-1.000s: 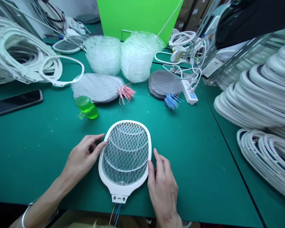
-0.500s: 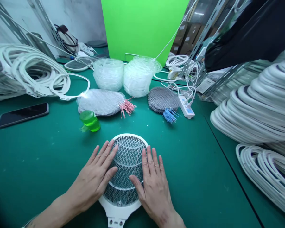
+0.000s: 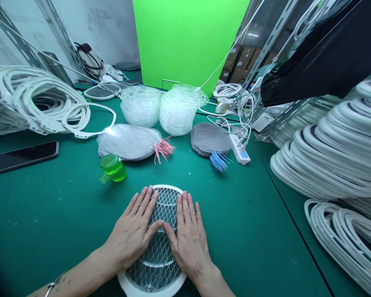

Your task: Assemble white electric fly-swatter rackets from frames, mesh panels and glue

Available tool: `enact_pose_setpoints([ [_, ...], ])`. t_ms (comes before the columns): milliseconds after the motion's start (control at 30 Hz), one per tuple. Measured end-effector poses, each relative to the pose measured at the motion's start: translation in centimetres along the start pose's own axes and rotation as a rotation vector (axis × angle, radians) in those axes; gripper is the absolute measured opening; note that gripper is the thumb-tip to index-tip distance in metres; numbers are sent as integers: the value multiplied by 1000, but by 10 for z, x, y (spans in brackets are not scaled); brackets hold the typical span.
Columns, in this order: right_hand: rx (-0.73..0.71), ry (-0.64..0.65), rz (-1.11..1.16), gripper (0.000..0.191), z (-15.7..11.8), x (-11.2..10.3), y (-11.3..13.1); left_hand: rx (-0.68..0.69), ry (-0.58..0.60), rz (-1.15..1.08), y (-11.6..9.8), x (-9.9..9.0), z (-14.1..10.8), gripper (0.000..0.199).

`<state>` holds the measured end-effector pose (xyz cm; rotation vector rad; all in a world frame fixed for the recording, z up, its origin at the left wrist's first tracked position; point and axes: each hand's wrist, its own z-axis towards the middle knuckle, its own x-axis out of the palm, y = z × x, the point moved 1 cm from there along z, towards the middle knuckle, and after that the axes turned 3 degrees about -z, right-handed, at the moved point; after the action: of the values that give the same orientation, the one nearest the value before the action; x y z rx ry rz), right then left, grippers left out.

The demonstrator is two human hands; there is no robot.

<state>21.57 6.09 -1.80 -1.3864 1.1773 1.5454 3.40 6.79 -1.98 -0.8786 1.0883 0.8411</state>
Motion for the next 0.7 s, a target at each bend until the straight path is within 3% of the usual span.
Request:
enact_pose_setpoints([
  [200, 23, 26, 36, 77, 0, 2, -1, 7, 1, 9, 2, 4, -2, 77],
  [700, 15, -50, 91, 75, -3, 7, 0, 12, 12, 33, 0, -1, 1, 67],
])
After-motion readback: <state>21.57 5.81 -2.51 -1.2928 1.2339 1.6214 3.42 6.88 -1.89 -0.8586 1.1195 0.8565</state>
